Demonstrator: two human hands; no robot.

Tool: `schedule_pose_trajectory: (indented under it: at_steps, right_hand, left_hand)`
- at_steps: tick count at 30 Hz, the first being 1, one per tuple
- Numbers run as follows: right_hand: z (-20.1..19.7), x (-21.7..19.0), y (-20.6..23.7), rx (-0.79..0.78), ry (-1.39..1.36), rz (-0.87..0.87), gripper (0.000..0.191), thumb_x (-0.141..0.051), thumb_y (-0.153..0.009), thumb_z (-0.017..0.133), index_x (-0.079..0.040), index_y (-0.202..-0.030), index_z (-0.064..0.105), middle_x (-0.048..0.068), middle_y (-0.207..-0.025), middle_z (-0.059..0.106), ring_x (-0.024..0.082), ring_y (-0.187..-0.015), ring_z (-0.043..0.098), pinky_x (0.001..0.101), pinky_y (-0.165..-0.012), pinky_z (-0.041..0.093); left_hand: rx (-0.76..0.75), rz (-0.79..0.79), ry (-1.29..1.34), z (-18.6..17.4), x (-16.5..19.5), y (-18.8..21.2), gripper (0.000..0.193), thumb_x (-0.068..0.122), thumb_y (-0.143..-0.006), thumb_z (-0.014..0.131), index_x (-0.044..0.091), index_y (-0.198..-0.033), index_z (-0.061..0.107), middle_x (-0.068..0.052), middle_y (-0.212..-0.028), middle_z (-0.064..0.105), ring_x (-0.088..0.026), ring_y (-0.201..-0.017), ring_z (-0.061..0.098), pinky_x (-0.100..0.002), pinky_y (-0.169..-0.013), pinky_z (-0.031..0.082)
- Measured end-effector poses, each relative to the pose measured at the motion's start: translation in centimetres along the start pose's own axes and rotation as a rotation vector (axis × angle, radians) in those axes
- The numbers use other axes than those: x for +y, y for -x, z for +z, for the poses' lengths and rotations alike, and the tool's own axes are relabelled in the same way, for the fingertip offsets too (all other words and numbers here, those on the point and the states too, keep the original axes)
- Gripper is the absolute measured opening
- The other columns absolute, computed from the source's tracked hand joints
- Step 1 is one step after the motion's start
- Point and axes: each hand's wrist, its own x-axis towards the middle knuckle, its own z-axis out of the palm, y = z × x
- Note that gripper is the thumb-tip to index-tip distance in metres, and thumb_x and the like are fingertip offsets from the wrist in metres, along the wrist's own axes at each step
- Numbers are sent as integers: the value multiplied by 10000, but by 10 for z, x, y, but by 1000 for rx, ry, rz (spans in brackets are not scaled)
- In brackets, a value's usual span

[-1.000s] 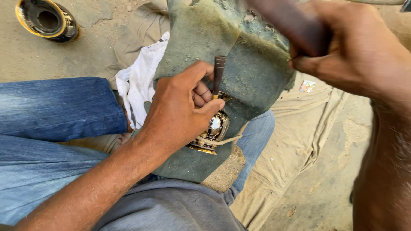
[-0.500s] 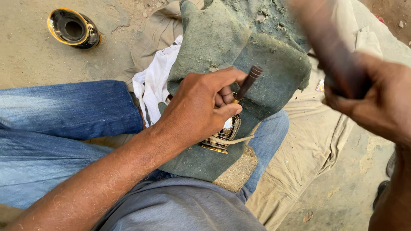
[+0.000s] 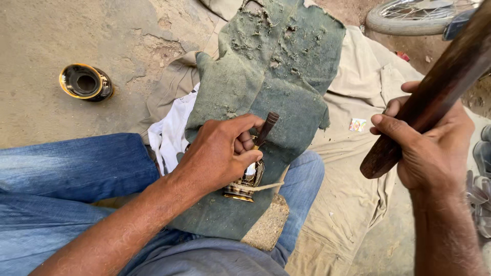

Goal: The person uses a hammer and chisel to engrave a decorative pattern on a small metal vessel. They repeatedly strike the chisel against the vessel's surface while rotating it to create a continuous design.

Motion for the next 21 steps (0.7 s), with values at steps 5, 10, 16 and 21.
schedule_pose_trajectory:
  at_steps: [5,10,16,21]
  right_hand:
    - [-17,-7,0,-448,1053,197,563,-154,-791,882,-184,-1314,676,80,-865,780,219,-760,721,378,-742,584]
    - [-9,63,45,88,303,357,476,-89,-787,865,37,-1208,682,133,-935,716,269,-820,648,450,-719,546]
    - [34,130,116,247,-980,155,393,11,-970,776,21,-1302,566,125,-883,607,210,-827,613,412,-800,578]
    - [71,136,164,86,-851,470,317,119,-822,741,39,-1070,560,153,-825,640,254,-712,635,416,-645,562]
  left_hand:
    - [23,9,20,0,7,7,446,44,-767,833,67,-1191,696,-31,-723,662,-113,-612,619,-283,-545,528]
    - [163,76,259,-12,12,18,447,66,-834,805,61,-1253,649,3,-895,676,-58,-788,667,-226,-656,613]
    - [-34,116,39,-24,-2,-7,461,101,-825,844,88,-1260,690,-16,-872,718,-79,-756,682,-235,-637,606]
    - [-284,190,-80,-17,-3,-42,541,119,-790,849,111,-1298,665,-10,-834,708,-87,-706,697,-237,-606,599]
